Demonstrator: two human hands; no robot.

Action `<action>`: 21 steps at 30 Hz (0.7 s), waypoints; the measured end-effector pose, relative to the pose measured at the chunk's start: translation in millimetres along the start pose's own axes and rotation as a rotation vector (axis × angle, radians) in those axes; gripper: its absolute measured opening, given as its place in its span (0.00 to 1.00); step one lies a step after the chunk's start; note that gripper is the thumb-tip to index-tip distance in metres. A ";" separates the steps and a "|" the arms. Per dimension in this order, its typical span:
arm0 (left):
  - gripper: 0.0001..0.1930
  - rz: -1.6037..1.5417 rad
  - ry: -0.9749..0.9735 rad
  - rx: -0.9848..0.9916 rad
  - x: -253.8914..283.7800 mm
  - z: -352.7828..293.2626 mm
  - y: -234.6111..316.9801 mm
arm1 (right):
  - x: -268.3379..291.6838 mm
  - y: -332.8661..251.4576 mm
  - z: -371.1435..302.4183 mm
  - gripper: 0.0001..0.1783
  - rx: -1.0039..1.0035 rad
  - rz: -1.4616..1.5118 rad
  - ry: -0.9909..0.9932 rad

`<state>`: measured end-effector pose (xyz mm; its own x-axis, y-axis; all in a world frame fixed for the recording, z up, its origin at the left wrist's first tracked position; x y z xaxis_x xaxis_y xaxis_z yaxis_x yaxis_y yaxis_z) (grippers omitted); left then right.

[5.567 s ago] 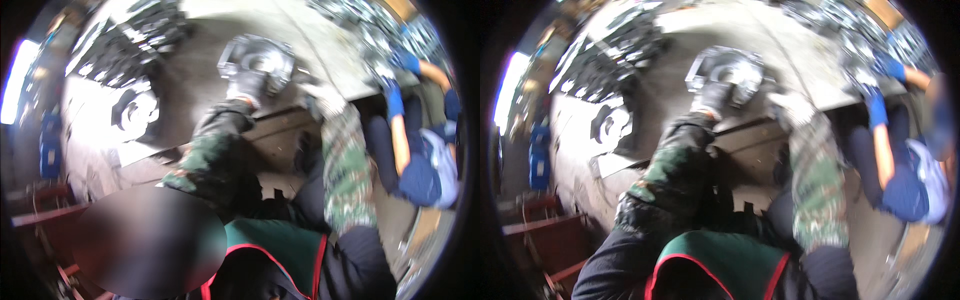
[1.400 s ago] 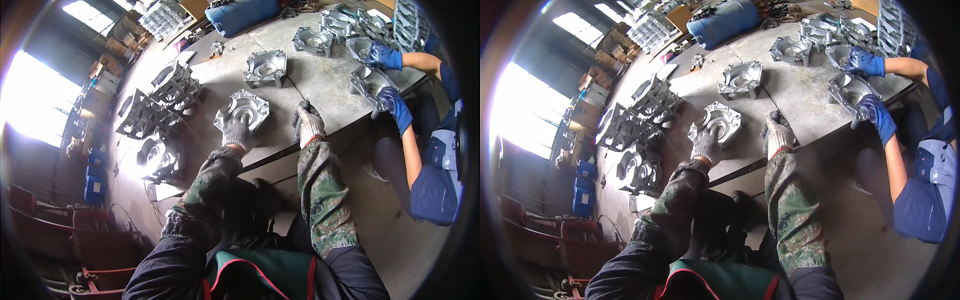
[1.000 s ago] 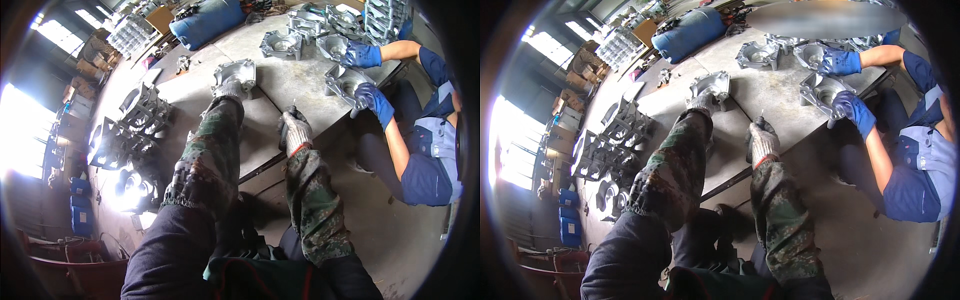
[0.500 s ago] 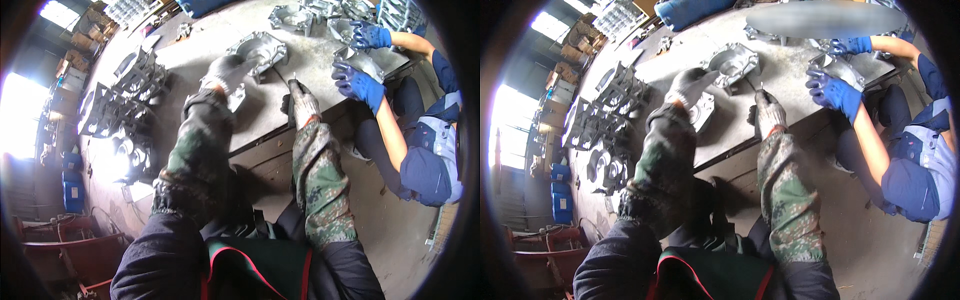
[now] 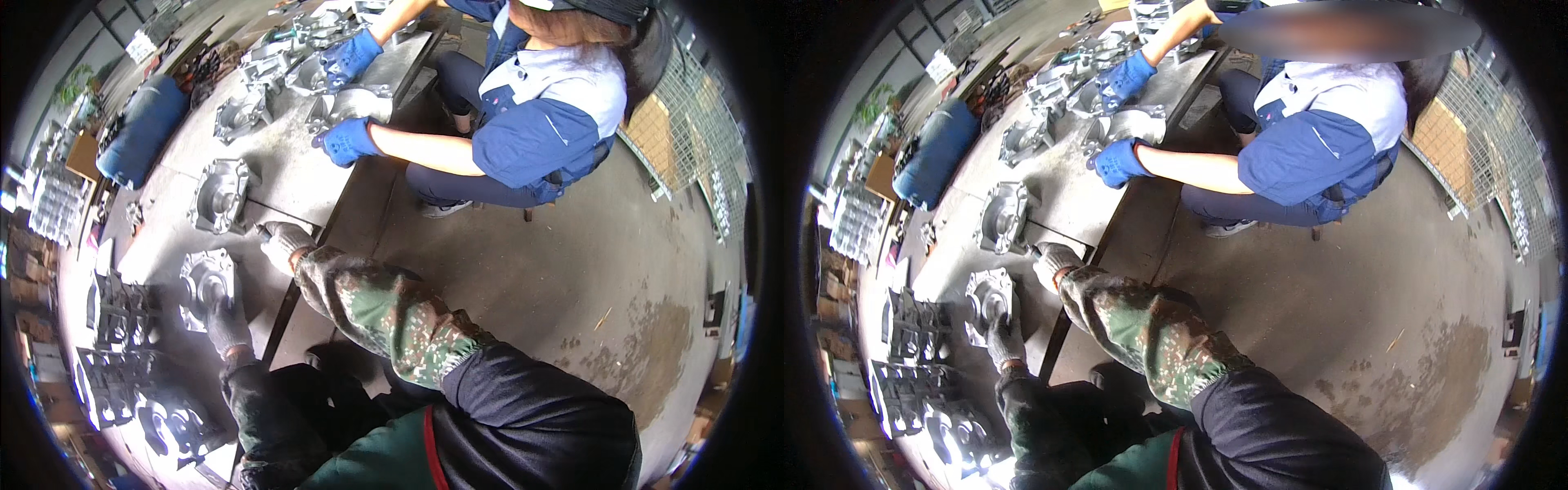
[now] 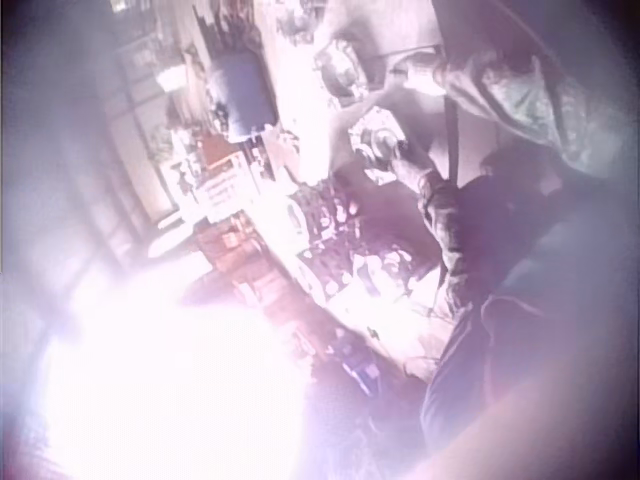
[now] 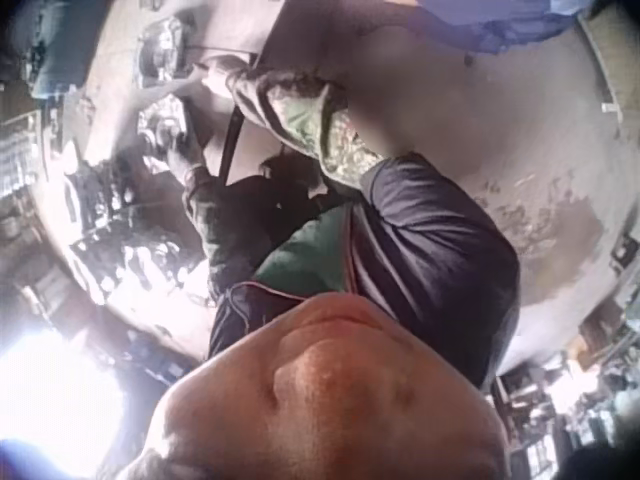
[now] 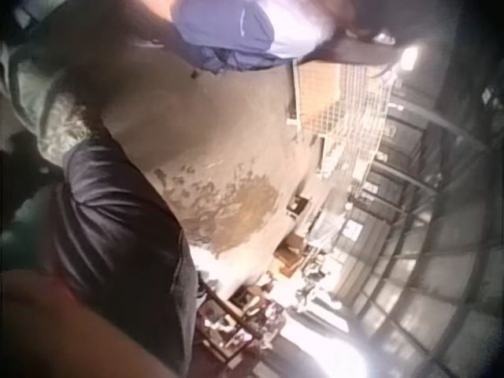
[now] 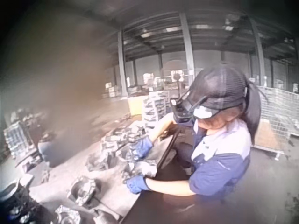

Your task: The person sits on the floor and repeatedly rubs the edges and inner surfaces of metal engine casings using a small handheld tool. The person handles the parts one at a time, rotating them to access different areas, and places them back on the table after finishing each unit.

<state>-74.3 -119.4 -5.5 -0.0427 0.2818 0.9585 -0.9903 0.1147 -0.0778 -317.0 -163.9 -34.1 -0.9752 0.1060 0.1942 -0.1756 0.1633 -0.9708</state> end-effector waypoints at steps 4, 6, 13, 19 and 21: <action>0.16 -0.052 0.009 -0.029 -0.1 9.1 17.4 | 10.3 10.6 -0.6 0.17 -0.162 0.124 -0.016; 0.16 -0.027 -0.121 -0.033 -10.4 15.7 10.6 | 4.5 -1.8 0.8 0.17 -0.141 -0.012 -0.014; 0.20 -0.042 -0.069 0.051 -37.4 16.7 20.7 | -5.5 1.6 19.1 0.12 -0.142 -0.098 -0.035; 0.22 -0.169 -0.175 0.246 -46.0 10.3 -0.3 | -20.3 -17.3 11.6 0.10 -0.171 -0.283 -0.304; 0.25 0.071 -0.251 0.020 -21.8 12.2 39.1 | -49.7 11.8 39.2 0.10 0.039 -0.289 0.023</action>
<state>-113.7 -132.7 -26.2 -0.1411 0.0430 0.9891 -0.9860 0.0839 -0.1443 -275.9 -205.7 -60.7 -0.8806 0.0832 0.4666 -0.4515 0.1519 -0.8792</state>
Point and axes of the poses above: each hand's wrist, its own z-axis towards the middle knuckle, its own x-axis out of the back of the hand, y = z × x, the point moved 7 cm from there along z, towards the middle knuckle, and after that the axes turned 12 degrees about z, right-handed, at the moved point
